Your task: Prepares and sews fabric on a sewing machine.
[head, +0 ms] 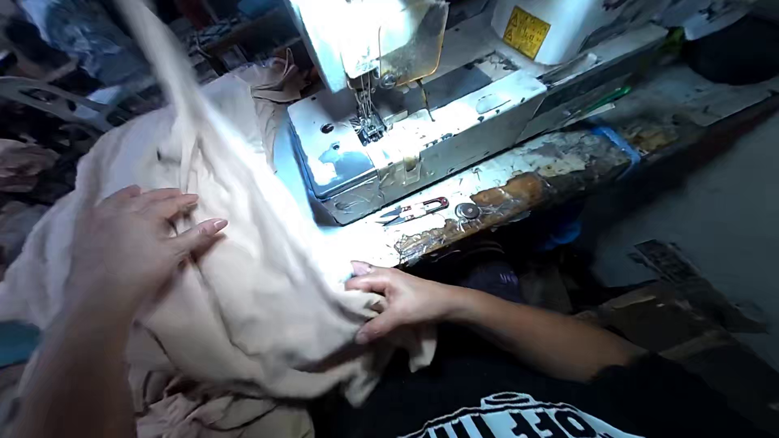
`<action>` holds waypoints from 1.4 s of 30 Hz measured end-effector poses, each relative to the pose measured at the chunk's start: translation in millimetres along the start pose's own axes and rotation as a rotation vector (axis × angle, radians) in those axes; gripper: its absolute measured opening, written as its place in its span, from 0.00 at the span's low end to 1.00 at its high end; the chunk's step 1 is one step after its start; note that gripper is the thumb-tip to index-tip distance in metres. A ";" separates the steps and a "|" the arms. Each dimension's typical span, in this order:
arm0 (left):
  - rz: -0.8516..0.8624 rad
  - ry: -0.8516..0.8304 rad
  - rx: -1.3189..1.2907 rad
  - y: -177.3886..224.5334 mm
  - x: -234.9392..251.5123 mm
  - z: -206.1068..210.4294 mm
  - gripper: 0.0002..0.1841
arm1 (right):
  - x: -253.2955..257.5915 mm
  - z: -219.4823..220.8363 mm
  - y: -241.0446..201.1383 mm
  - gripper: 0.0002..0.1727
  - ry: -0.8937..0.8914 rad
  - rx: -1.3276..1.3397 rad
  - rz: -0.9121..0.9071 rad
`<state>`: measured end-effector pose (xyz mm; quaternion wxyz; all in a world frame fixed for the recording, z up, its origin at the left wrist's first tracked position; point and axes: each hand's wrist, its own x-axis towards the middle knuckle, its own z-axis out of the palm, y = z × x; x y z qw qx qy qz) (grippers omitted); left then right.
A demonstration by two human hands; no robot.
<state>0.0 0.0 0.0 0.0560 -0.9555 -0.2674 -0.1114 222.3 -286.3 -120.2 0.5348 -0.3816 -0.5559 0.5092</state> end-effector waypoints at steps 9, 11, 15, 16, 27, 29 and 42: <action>0.380 0.137 -0.508 158.9 -14.6 -17.1 0.18 | -35.7 -37.1 -23.9 0.10 0.292 -0.087 0.064; 0.473 0.081 -0.464 192.2 -10.0 10.0 0.19 | -58.4 -44.0 -28.7 0.08 0.411 -0.521 -0.006; 0.589 -0.032 -0.450 237.6 2.1 71.2 0.22 | -93.9 -44.4 -24.3 0.12 0.561 -0.263 0.139; 0.590 -0.021 -0.495 244.1 4.8 76.2 0.18 | -100.6 -46.2 -20.5 0.17 0.586 -0.179 0.167; 0.436 -0.030 -0.656 269.4 25.5 63.8 0.15 | -143.5 -54.4 -1.5 0.36 0.648 -0.219 0.182; 0.397 -0.039 -0.573 280.9 29.1 61.4 0.11 | -139.6 -43.8 8.0 0.45 0.837 -0.534 -0.005; 0.726 -0.190 -0.736 268.4 15.4 69.4 0.16 | -141.9 -52.7 -14.5 0.07 0.863 0.260 0.110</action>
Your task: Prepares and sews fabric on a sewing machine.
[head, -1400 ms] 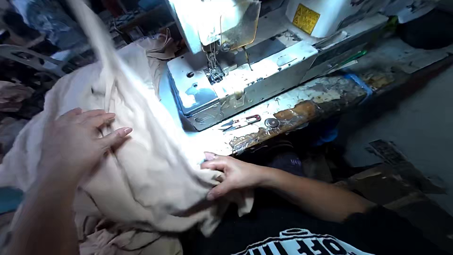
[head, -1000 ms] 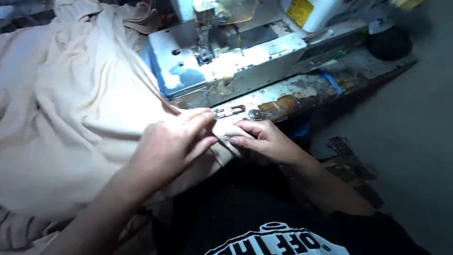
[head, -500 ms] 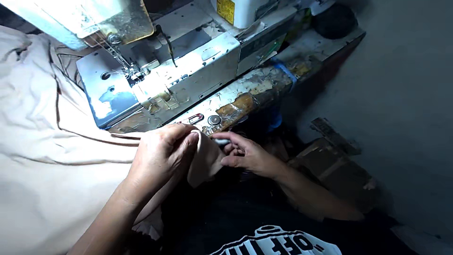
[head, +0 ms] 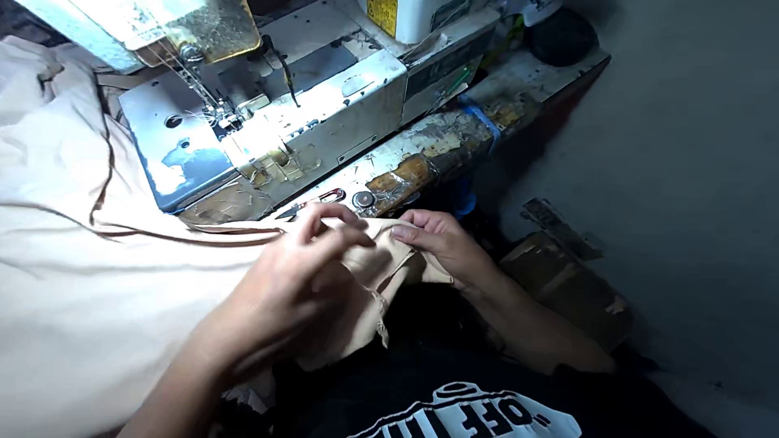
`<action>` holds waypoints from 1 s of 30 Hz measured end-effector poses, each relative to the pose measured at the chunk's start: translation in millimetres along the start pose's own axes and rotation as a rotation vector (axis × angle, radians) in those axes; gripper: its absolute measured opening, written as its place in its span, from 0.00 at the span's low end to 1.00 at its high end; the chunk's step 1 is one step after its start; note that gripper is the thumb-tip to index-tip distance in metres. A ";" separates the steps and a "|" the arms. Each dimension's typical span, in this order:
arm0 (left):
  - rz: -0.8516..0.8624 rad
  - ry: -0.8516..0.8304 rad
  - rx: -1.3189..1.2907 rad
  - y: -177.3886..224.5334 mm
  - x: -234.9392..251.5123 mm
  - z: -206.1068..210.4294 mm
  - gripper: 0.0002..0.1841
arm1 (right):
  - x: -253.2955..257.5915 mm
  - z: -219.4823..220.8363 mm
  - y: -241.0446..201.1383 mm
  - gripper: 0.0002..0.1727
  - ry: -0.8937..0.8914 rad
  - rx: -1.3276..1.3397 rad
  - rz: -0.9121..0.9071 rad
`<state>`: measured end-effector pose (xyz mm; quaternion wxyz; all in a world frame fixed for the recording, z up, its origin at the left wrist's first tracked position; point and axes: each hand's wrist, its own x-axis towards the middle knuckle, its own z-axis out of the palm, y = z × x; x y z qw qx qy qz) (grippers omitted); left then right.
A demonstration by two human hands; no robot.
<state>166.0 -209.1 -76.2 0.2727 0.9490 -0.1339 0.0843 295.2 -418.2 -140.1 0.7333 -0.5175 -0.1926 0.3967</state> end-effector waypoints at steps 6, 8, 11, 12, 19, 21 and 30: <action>0.109 0.288 -0.068 -0.9 12.5 25.7 0.09 | -1.0 -1.6 14.1 0.22 0.014 -0.079 0.075; 0.066 0.257 -0.148 7.2 24.0 13.1 0.11 | -13.2 -15.6 19.3 0.23 -0.099 -0.209 -0.057; 0.068 0.242 -0.080 2.5 40.1 10.5 0.10 | -26.6 -24.7 10.1 0.19 -0.256 -0.322 -0.135; 0.059 0.262 -0.037 -0.3 43.0 11.8 0.09 | -28.0 -22.8 9.8 0.13 -0.249 -0.422 -0.164; -0.484 0.275 -0.608 47.5 -22.4 59.8 0.08 | -20.4 9.1 24.9 0.08 -0.319 -0.330 -0.334; -0.580 0.341 -0.784 56.4 -28.7 67.4 0.04 | -18.2 9.8 23.5 0.08 -0.392 -0.214 -0.305; -0.544 0.598 -1.472 54.4 -31.3 2.7 0.15 | -5.8 4.1 66.6 0.04 0.032 -0.282 -0.165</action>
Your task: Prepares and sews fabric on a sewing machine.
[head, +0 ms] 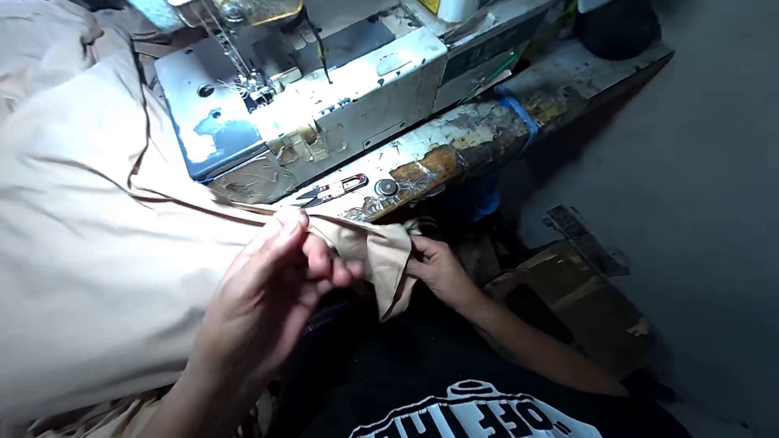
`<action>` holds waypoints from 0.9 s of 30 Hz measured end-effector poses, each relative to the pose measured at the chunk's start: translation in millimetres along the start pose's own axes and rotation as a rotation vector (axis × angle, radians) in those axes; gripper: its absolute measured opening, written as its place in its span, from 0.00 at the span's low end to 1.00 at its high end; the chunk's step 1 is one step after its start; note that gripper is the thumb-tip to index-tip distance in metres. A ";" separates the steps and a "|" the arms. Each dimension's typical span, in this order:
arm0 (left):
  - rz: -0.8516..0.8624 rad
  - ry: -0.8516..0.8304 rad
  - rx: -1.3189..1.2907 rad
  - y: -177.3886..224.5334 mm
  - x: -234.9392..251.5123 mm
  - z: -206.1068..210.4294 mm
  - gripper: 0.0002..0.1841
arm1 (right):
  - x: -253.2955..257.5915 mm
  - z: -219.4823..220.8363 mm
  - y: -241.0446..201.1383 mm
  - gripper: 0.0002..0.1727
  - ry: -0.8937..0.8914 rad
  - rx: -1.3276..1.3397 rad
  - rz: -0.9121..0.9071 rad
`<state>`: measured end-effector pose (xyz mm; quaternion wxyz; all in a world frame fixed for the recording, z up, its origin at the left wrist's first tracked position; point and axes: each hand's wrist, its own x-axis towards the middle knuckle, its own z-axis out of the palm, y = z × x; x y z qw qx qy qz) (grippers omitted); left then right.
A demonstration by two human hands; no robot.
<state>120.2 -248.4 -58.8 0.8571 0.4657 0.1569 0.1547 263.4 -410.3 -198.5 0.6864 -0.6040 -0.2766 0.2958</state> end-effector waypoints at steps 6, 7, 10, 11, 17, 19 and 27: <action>0.114 -0.012 0.668 -41.2 -22.6 -29.6 0.12 | -1.7 25.9 -31.8 0.06 -0.168 0.353 0.048; 0.151 -0.023 0.776 -47.9 -18.2 -24.0 0.13 | -2.0 29.2 -37.6 0.05 -0.201 0.337 0.031; 0.224 -0.031 0.694 -53.2 -8.4 -15.5 0.05 | -4.0 28.6 -47.0 0.10 -0.203 0.189 -0.102; 0.197 -0.018 0.541 -49.0 -8.5 -16.1 0.04 | -4.4 24.5 -43.7 0.11 -0.133 0.078 -0.179; -0.019 0.009 0.038 1.8 -14.3 -27.7 0.09 | -4.8 0.5 -12.9 0.10 -0.035 0.302 0.025; -0.045 0.037 0.328 2.1 -28.8 -46.8 0.07 | -2.5 -4.3 -28.4 0.09 -0.326 0.770 0.239; 0.355 0.073 0.614 -1.0 -63.0 -74.5 0.08 | 16.4 1.6 -52.4 0.14 -0.453 0.486 -0.007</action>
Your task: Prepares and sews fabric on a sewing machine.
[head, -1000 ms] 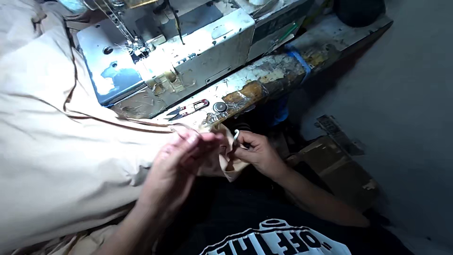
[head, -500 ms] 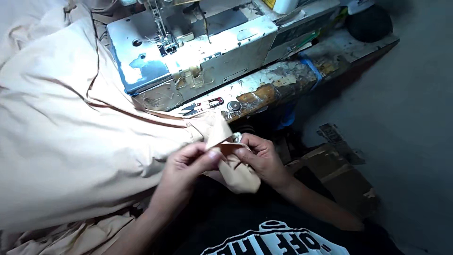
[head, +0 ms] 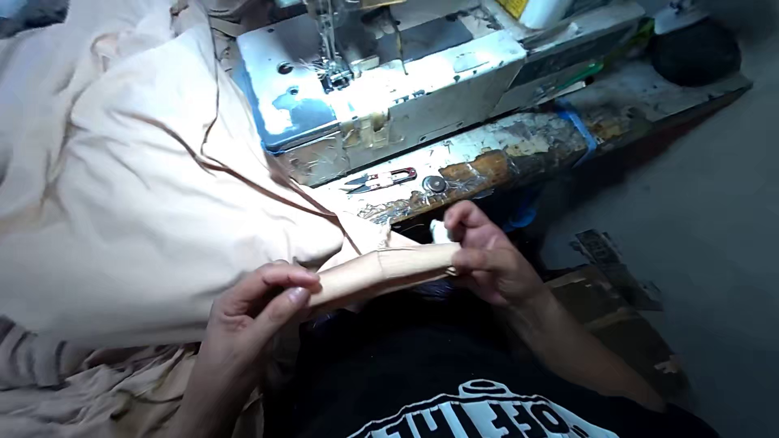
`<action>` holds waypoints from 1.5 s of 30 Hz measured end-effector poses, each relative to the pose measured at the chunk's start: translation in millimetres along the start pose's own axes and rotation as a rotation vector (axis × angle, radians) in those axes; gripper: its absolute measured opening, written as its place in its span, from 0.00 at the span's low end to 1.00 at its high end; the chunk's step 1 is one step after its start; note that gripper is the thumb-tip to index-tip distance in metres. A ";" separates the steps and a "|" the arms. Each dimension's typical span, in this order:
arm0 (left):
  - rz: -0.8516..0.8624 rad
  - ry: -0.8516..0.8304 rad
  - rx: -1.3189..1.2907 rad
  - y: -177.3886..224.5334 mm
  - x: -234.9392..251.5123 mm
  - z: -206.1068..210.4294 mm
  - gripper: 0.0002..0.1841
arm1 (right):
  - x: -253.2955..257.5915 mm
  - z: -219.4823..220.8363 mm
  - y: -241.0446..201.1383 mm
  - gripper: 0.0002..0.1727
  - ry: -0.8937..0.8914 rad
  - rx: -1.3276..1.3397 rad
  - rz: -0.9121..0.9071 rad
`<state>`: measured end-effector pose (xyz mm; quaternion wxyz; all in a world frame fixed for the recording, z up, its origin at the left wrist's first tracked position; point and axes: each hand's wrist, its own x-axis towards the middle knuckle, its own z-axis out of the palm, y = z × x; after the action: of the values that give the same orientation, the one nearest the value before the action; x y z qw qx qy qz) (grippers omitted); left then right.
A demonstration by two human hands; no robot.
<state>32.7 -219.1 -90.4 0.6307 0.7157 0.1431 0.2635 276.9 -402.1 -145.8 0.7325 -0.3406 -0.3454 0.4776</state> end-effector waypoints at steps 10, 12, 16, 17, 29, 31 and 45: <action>0.550 0.269 0.673 9.9 -11.6 1.0 0.07 | -11.8 37.0 2.1 0.11 0.192 -1.150 -0.696; 0.538 0.288 0.687 6.6 -6.3 -1.6 0.08 | -2.5 33.1 1.4 0.13 0.149 -1.160 -0.710; 0.546 0.301 0.783 4.7 2.4 -11.1 0.09 | 16.0 27.3 -0.6 0.16 0.107 -1.270 -0.799; 0.541 0.307 0.809 3.5 4.1 -14.0 0.08 | 20.0 26.7 -0.9 0.16 0.098 -1.305 -0.828; 0.464 0.131 1.164 94.1 163.5 -32.9 0.12 | 98.4 60.3 -27.7 0.18 -0.076 0.002 0.000; 0.293 0.025 1.205 60.1 200.8 -26.3 0.11 | 104.5 43.4 -11.6 0.19 0.020 0.036 0.055; 0.192 0.083 1.148 27.0 262.7 -7.2 0.22 | 120.4 19.1 -0.5 0.20 0.121 -0.432 -0.358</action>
<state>240.7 -76.3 -11.8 0.1090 0.9418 0.2221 0.2276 298.0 -286.4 -113.6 0.7350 -0.4503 -0.4492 0.2349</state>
